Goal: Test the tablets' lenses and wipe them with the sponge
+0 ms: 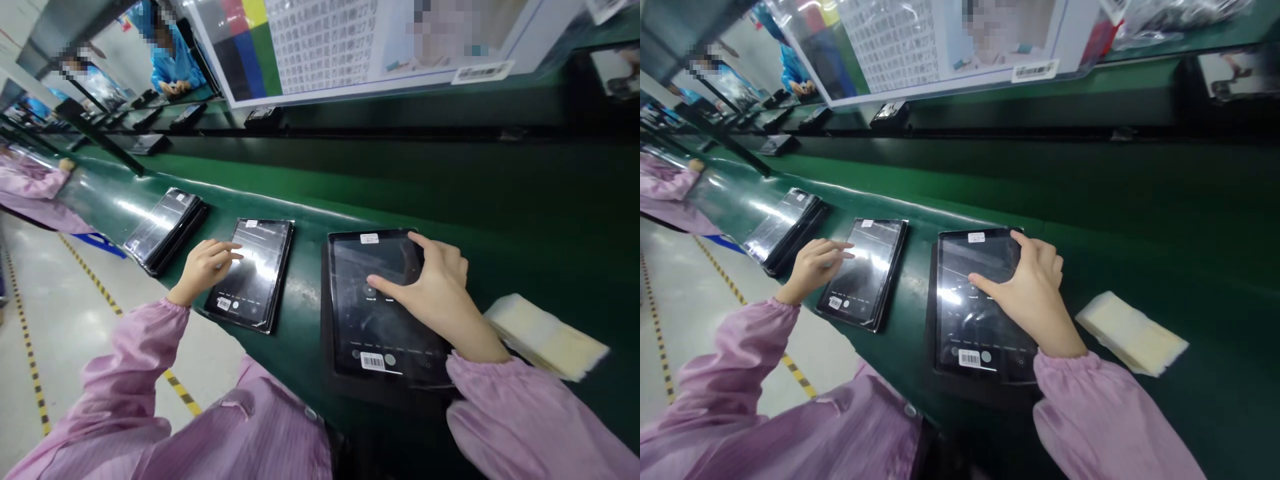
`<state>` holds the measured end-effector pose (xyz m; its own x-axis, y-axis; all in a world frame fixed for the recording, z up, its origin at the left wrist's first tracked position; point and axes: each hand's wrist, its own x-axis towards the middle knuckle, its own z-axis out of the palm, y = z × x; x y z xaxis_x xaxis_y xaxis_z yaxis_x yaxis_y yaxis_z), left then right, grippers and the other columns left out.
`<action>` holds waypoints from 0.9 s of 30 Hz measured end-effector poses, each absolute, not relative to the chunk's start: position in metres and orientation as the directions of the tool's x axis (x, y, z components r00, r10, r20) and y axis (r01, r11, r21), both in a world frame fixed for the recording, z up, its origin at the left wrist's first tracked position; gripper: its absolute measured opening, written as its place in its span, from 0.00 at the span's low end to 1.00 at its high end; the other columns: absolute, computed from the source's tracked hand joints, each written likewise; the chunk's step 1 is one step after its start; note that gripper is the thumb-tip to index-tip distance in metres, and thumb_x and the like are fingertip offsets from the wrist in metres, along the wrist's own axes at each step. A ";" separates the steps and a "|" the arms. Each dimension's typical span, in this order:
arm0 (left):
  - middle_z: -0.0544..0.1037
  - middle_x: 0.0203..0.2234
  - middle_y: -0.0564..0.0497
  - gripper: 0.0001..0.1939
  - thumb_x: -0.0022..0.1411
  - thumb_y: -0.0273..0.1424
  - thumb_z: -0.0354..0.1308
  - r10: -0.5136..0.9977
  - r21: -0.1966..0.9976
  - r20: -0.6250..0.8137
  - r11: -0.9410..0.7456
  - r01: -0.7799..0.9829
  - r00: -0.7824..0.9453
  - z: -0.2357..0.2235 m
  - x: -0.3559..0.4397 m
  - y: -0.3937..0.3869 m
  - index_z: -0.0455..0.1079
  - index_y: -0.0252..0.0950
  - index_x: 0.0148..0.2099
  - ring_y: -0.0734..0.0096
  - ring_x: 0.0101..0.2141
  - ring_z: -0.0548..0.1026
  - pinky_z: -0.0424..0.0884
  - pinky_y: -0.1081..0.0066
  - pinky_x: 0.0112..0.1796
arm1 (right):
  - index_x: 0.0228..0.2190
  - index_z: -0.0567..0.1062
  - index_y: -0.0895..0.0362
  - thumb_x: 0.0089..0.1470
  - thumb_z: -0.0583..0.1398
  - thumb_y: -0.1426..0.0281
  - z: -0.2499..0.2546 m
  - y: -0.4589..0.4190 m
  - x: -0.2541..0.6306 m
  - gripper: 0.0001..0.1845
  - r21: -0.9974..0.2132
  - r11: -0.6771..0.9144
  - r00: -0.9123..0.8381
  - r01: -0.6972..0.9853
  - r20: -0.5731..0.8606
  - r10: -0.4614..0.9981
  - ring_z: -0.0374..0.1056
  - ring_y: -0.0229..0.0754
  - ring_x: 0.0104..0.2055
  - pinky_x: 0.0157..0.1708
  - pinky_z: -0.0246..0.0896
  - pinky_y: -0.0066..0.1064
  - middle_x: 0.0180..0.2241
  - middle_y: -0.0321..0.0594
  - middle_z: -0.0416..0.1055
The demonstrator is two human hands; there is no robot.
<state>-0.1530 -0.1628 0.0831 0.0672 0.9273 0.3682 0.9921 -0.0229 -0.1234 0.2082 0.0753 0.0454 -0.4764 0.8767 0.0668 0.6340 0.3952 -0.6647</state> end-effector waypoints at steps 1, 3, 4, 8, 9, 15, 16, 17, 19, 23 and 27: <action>0.84 0.44 0.49 0.15 0.68 0.22 0.52 0.930 -0.119 0.363 -0.008 0.993 0.051 0.080 -0.154 -0.168 0.79 0.40 0.39 0.67 0.33 0.77 0.70 0.64 0.35 | 0.65 0.62 0.57 0.37 0.68 0.33 0.044 0.075 0.207 0.64 -0.644 0.414 -0.484 0.643 0.077 0.872 0.55 0.74 0.63 0.59 0.58 0.66 0.60 0.60 0.58; 0.84 0.45 0.48 0.15 0.68 0.22 0.52 0.941 -0.113 0.336 -0.006 0.994 0.043 0.078 -0.157 -0.171 0.79 0.40 0.41 0.66 0.35 0.77 0.71 0.63 0.36 | 0.66 0.62 0.56 0.36 0.67 0.32 0.042 0.076 0.208 0.65 -0.635 0.424 -0.490 0.646 0.082 0.868 0.54 0.75 0.63 0.60 0.57 0.68 0.60 0.60 0.58; 0.83 0.46 0.48 0.14 0.68 0.23 0.52 0.946 -0.109 0.320 -0.009 0.994 0.044 0.079 -0.159 -0.170 0.79 0.40 0.43 0.65 0.37 0.77 0.71 0.63 0.37 | 0.66 0.62 0.55 0.37 0.67 0.32 0.041 0.077 0.210 0.64 -0.651 0.411 -0.491 0.638 0.068 0.869 0.54 0.75 0.64 0.59 0.57 0.68 0.61 0.59 0.58; 0.81 0.53 0.47 0.12 0.72 0.27 0.53 0.963 -0.097 0.239 -0.106 0.990 0.126 0.091 -0.167 -0.146 0.77 0.40 0.50 0.60 0.47 0.77 0.71 0.59 0.46 | 0.67 0.60 0.50 0.39 0.67 0.35 0.044 0.080 0.226 0.61 -0.776 0.268 -0.492 0.571 -0.062 0.869 0.58 0.73 0.64 0.56 0.65 0.66 0.65 0.57 0.57; 0.80 0.54 0.48 0.12 0.73 0.29 0.54 0.961 -0.097 0.214 -0.156 0.983 0.173 0.096 -0.168 -0.135 0.76 0.40 0.53 0.59 0.49 0.76 0.70 0.59 0.48 | 0.68 0.59 0.49 0.39 0.68 0.36 0.045 0.079 0.231 0.62 -0.794 0.223 -0.491 0.566 -0.106 0.865 0.59 0.73 0.63 0.55 0.67 0.66 0.66 0.57 0.56; 0.79 0.55 0.46 0.17 0.68 0.33 0.63 0.864 -0.150 -0.090 -0.503 0.851 0.495 0.121 -0.154 -0.051 0.73 0.38 0.57 0.55 0.57 0.72 0.64 0.60 0.54 | 0.69 0.56 0.46 0.44 0.68 0.40 0.051 0.066 0.245 0.59 -0.825 0.084 -0.472 0.560 -0.234 0.850 0.55 0.76 0.67 0.54 0.69 0.65 0.71 0.52 0.51; 0.79 0.54 0.46 0.17 0.67 0.33 0.64 0.838 -0.150 -0.149 -0.544 0.826 0.525 0.125 -0.150 -0.038 0.74 0.37 0.57 0.55 0.58 0.71 0.63 0.60 0.55 | 0.69 0.56 0.45 0.46 0.68 0.41 0.051 0.065 0.246 0.56 -0.840 0.065 -0.461 0.539 -0.230 0.857 0.55 0.74 0.68 0.55 0.68 0.66 0.71 0.50 0.52; 0.79 0.53 0.45 0.17 0.67 0.32 0.65 0.814 -0.149 -0.198 -0.575 0.804 0.545 0.128 -0.145 -0.026 0.74 0.37 0.56 0.55 0.58 0.71 0.63 0.60 0.55 | 0.69 0.57 0.44 0.48 0.68 0.42 0.050 0.064 0.246 0.54 -0.860 0.051 -0.453 0.508 -0.217 0.865 0.56 0.73 0.68 0.58 0.65 0.66 0.70 0.49 0.53; 0.81 0.50 0.46 0.14 0.66 0.29 0.64 0.770 -0.143 -0.277 -0.625 0.767 0.575 0.131 -0.138 -0.007 0.76 0.38 0.54 0.56 0.57 0.71 0.63 0.62 0.53 | 0.68 0.59 0.45 0.52 0.67 0.45 0.047 0.065 0.247 0.48 -0.906 0.051 -0.458 0.420 -0.163 0.874 0.56 0.67 0.69 0.63 0.59 0.65 0.69 0.47 0.57; 0.82 0.35 0.49 0.04 0.67 0.27 0.62 0.675 -0.088 -0.370 -0.709 0.700 0.638 0.131 -0.131 0.014 0.78 0.38 0.38 0.59 0.44 0.75 0.64 0.63 0.44 | 0.66 0.63 0.46 0.56 0.66 0.49 0.039 0.070 0.251 0.41 -0.950 0.071 -0.496 0.305 -0.095 0.863 0.55 0.59 0.70 0.69 0.52 0.57 0.68 0.45 0.60; 0.77 0.26 0.50 0.15 0.69 0.32 0.60 0.630 0.023 -0.323 -0.740 0.672 0.706 0.123 -0.130 0.024 0.72 0.40 0.28 0.62 0.35 0.73 0.64 0.64 0.41 | 0.67 0.60 0.43 0.54 0.67 0.49 0.036 0.072 0.256 0.44 -0.931 0.074 -0.549 0.358 -0.145 0.823 0.55 0.61 0.70 0.68 0.54 0.58 0.70 0.42 0.54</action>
